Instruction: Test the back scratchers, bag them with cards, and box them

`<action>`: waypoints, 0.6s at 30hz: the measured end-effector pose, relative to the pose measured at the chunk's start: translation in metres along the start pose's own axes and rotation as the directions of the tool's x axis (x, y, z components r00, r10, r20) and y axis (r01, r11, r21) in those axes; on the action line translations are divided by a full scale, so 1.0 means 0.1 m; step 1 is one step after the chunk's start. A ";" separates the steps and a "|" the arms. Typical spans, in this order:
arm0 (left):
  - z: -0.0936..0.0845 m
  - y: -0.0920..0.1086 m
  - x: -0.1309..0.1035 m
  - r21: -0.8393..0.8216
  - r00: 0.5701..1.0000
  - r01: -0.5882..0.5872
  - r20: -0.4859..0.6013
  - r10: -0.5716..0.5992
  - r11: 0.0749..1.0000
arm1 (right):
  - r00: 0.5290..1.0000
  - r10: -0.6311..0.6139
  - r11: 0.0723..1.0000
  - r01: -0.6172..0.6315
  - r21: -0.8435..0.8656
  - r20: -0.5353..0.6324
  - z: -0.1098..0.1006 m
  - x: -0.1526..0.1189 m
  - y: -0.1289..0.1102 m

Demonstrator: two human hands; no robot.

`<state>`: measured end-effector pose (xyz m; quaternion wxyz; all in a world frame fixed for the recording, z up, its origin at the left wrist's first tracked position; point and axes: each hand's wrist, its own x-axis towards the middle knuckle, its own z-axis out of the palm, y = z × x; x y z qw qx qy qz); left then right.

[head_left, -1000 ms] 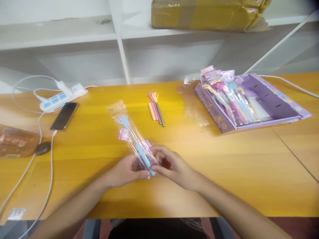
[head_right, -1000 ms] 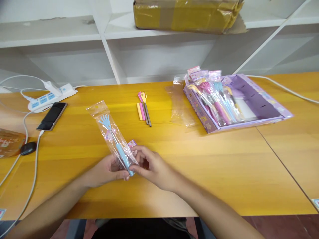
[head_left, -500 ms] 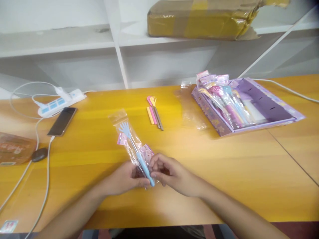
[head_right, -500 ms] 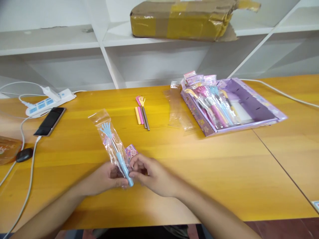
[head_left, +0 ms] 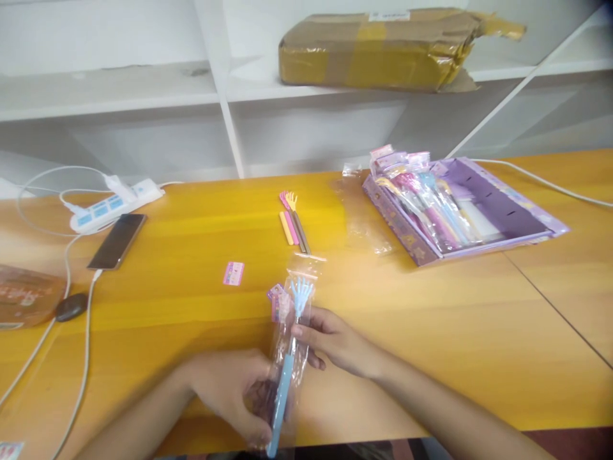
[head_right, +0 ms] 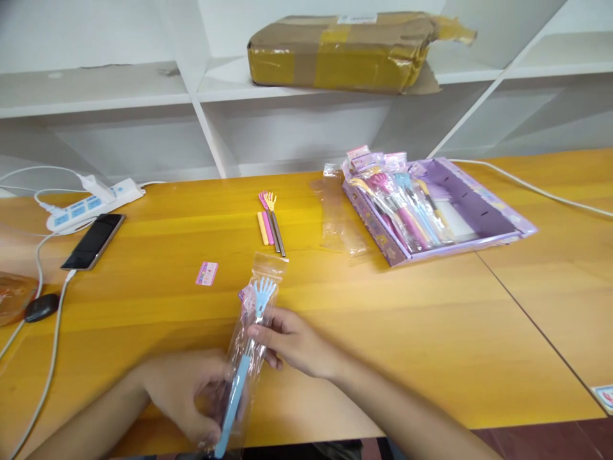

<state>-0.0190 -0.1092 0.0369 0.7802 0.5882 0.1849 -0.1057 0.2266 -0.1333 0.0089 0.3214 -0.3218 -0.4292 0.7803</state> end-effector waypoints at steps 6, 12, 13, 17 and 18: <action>-0.04 0.07 -0.02 -0.171 0.997 -0.004 -0.078 -0.010 0.985 | 0.980 0.125 0.988 -0.137 0.068 0.152 -0.03 0.03 -0.03; -0.19 -0.03 0.04 -0.013 0.729 -0.271 -0.655 0.197 0.962 | 0.856 0.280 0.923 -0.365 0.123 0.435 0.07 0.01 0.02; -0.20 -0.06 0.06 -0.005 0.698 -0.279 -0.688 0.199 0.960 | 0.822 0.305 0.912 -0.398 0.103 0.481 0.10 0.01 0.06; -0.18 -0.13 0.13 -0.016 0.683 -0.217 -0.717 0.140 0.976 | 0.729 0.365 0.888 -0.459 0.020 0.579 0.14 0.02 0.13; -0.16 -0.12 0.14 -0.026 0.697 -0.204 -0.706 0.127 0.979 | 0.731 0.366 0.889 -0.457 0.015 0.575 0.13 0.02 0.12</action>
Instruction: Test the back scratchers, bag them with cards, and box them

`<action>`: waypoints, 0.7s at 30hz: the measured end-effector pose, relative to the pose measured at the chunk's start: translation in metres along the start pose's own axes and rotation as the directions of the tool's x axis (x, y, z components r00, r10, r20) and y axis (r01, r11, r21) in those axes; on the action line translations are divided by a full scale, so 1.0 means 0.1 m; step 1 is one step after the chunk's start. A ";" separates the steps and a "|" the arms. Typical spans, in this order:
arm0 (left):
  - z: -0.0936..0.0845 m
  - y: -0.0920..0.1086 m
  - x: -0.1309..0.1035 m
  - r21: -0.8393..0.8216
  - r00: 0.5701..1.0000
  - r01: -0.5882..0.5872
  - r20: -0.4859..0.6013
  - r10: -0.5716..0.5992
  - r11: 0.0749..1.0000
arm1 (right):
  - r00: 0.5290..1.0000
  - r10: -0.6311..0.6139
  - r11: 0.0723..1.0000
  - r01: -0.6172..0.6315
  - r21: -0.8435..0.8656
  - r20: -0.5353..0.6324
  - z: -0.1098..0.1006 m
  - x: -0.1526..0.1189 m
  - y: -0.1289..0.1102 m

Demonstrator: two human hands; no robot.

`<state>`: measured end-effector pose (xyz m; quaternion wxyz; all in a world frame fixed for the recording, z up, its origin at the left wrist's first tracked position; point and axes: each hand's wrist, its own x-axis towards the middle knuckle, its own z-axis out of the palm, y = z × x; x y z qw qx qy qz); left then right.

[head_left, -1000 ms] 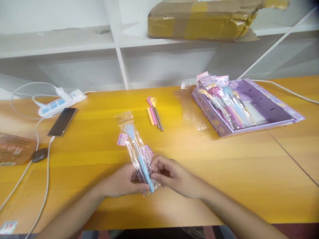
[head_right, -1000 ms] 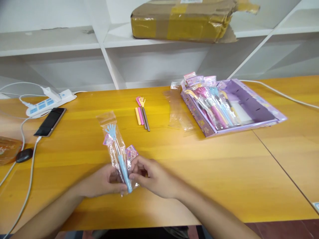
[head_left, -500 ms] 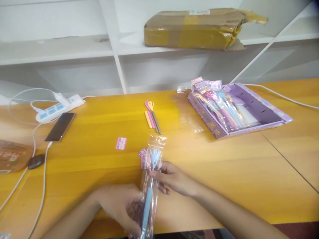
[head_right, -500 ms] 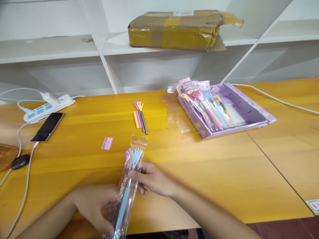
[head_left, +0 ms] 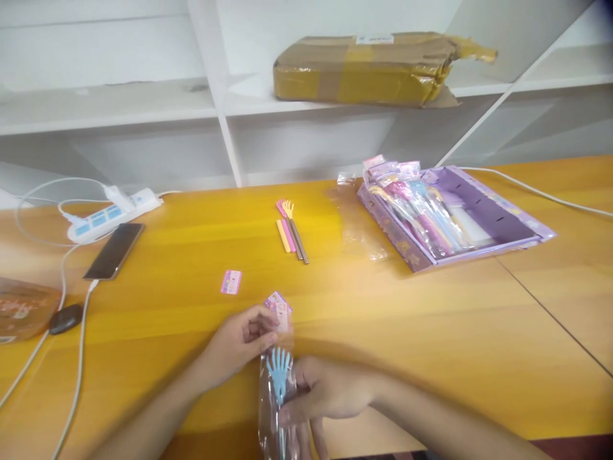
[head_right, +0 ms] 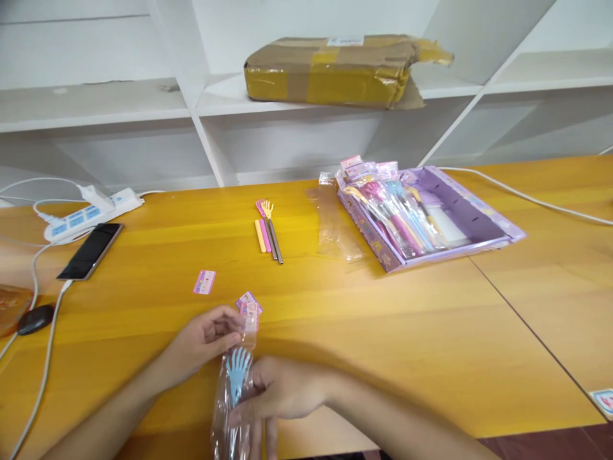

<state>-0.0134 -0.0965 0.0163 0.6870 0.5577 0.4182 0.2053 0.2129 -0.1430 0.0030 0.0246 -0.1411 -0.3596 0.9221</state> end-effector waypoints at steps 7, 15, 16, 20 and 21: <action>0.09 0.07 -0.09 -0.055 0.981 0.137 0.144 -0.128 0.989 | 0.594 -0.504 0.834 0.147 -0.532 -0.626 -0.17 -0.27 -0.17; 0.03 0.10 -0.11 0.075 0.993 0.098 0.052 -0.102 0.992 | 0.474 -0.853 0.062 -0.320 -0.945 -0.217 -0.29 -0.11 -0.16; 0.03 0.10 -0.11 0.087 0.994 0.093 0.046 -0.097 0.992 | 0.474 -0.853 0.051 -0.342 -0.938 -0.219 -0.29 -0.09 -0.15; 0.04 0.10 -0.12 0.066 0.996 0.083 0.025 -0.084 0.994 | 0.431 -0.866 0.127 -0.300 -0.945 -0.253 -0.32 -0.10 -0.13; 0.04 0.09 -0.11 0.060 0.997 0.078 0.016 -0.080 0.995 | 0.425 -0.867 0.148 -0.279 -0.949 -0.260 -0.32 -0.11 -0.14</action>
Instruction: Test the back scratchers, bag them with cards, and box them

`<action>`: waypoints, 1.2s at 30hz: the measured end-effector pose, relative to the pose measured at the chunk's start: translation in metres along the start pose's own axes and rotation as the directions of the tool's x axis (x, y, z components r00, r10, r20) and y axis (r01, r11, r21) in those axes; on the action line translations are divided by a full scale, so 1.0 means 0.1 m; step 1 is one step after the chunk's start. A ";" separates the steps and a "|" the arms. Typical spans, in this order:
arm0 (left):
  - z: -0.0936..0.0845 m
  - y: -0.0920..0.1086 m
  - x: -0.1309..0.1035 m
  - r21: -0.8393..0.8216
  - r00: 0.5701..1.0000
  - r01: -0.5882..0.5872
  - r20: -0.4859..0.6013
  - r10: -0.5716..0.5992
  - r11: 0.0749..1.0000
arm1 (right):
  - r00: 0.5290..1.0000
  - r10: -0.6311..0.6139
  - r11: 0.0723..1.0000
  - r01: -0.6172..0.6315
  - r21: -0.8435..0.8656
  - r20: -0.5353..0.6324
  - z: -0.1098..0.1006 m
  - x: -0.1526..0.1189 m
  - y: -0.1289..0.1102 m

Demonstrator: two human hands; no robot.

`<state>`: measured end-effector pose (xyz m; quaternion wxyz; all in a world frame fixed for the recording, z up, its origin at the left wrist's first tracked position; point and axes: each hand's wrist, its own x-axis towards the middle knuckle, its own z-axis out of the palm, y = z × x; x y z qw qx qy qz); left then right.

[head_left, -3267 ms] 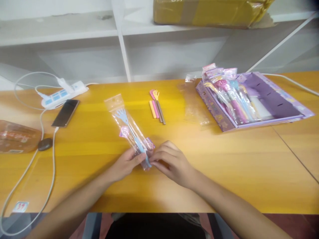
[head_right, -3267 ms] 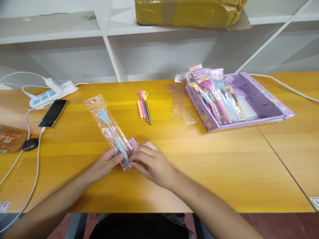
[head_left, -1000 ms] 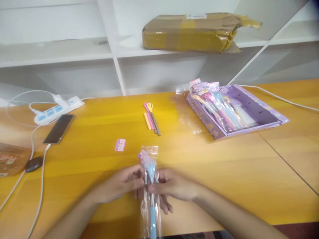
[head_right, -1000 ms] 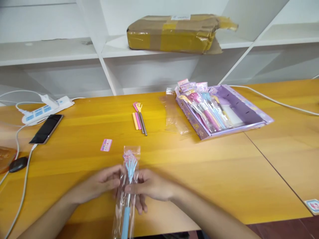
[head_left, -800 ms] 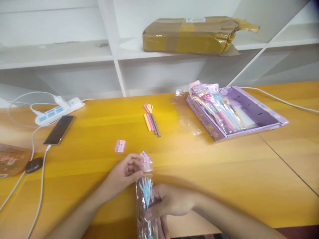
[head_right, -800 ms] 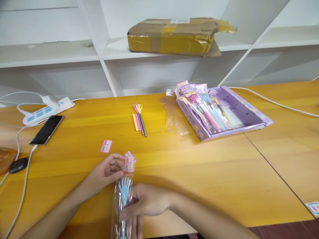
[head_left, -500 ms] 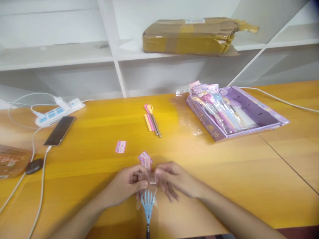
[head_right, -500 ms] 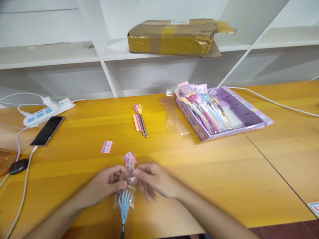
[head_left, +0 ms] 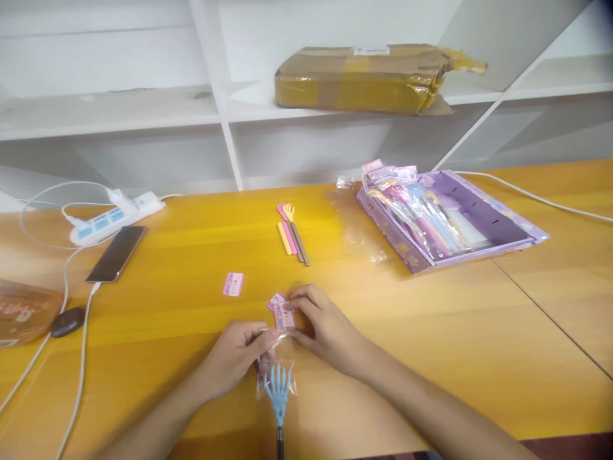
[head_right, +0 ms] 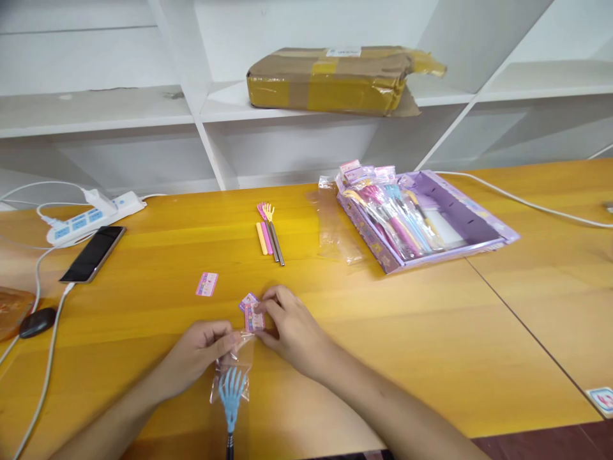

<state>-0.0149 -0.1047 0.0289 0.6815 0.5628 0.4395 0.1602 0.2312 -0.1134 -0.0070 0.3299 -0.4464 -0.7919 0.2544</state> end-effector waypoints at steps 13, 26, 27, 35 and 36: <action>0.04 0.05 0.07 0.060 0.987 -0.089 -0.131 0.096 0.994 | 0.980 0.197 0.975 -0.191 0.116 -0.037 0.00 0.02 0.03; 0.03 0.00 0.07 -0.016 0.987 -0.077 -0.146 0.074 0.997 | 0.933 -0.346 0.913 0.359 0.192 -0.100 -0.21 -0.13 -0.20; 0.03 -0.01 0.06 -0.028 0.987 -0.083 -0.138 0.078 0.996 | 0.929 -0.362 0.914 0.371 0.166 -0.080 -0.19 -0.13 -0.20; 0.06 -0.05 0.02 -0.022 0.980 -0.196 0.025 0.196 0.980 | 0.966 -0.090 0.986 0.121 0.118 -0.244 -0.14 -0.07 -0.19; 0.08 -0.06 0.02 -0.024 0.982 -0.187 0.029 0.187 0.982 | 0.965 -0.044 0.988 0.081 0.134 -0.260 -0.15 -0.07 -0.18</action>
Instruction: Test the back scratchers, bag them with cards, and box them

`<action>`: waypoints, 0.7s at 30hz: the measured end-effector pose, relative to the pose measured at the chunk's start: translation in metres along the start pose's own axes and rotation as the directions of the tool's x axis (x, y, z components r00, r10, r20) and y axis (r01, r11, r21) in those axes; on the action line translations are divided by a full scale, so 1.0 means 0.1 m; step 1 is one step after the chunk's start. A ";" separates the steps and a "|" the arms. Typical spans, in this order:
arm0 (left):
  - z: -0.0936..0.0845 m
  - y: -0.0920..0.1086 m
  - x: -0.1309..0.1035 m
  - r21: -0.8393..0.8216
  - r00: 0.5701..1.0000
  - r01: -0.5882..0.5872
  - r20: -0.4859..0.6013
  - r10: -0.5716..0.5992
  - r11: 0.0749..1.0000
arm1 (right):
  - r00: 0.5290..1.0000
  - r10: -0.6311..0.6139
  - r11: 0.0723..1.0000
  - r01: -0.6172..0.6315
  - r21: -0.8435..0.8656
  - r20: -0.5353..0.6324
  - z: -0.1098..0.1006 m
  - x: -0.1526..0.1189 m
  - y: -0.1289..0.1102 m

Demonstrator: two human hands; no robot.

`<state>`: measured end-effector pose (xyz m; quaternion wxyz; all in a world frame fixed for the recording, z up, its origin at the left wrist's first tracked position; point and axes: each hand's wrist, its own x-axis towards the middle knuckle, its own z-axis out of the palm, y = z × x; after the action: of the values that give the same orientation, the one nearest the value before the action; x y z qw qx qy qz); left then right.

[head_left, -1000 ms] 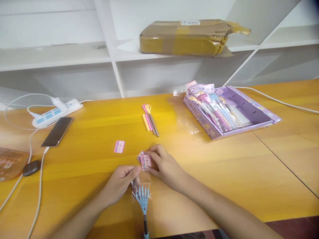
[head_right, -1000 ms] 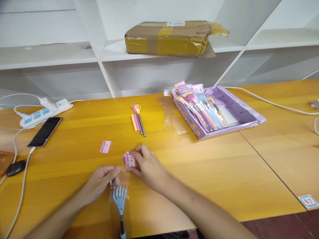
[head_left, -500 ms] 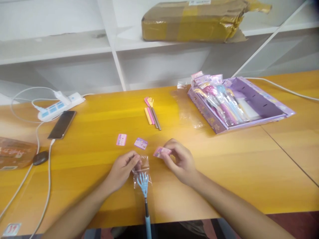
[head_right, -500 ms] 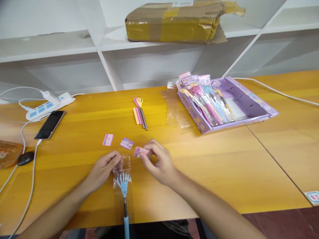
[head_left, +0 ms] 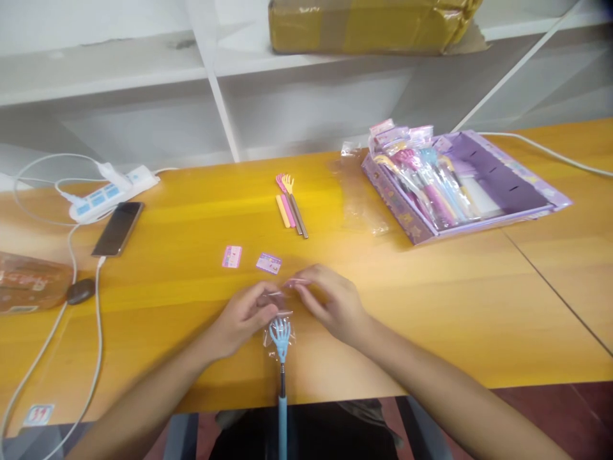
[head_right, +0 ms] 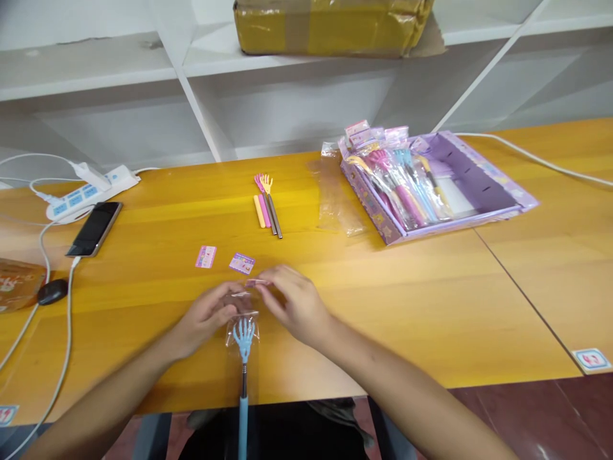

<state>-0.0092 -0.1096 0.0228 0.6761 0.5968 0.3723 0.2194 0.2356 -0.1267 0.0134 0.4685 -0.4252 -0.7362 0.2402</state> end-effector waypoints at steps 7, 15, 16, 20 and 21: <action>0.12 -0.02 0.04 -0.118 0.994 -0.068 -0.088 0.058 0.991 | 0.995 0.102 0.995 -0.102 0.004 -0.001 -0.03 -0.02 0.02; 0.03 -0.02 0.04 0.119 0.986 -0.139 -0.075 0.149 0.983 | 0.988 0.153 0.988 -0.153 0.024 0.013 -0.03 -0.02 0.02; 0.02 -0.02 0.04 0.144 0.990 -0.112 -0.069 0.122 0.983 | 0.985 0.171 0.984 -0.171 0.043 0.010 -0.03 -0.02 0.02; 0.00 -0.01 0.05 0.000 0.997 -0.023 -0.076 0.023 1.000 | 0.961 0.269 0.947 -0.251 0.198 -0.065 -0.02 -0.03 0.01; 0.00 -0.01 0.05 -0.036 0.998 -0.015 -0.069 0.012 0.999 | 0.954 0.284 0.935 -0.254 0.247 -0.094 -0.01 -0.04 0.01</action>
<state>-0.0060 -0.1057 0.0210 0.6722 0.5791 0.3871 0.2509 0.2376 -0.1295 0.0117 0.5239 -0.4788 -0.6062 0.3588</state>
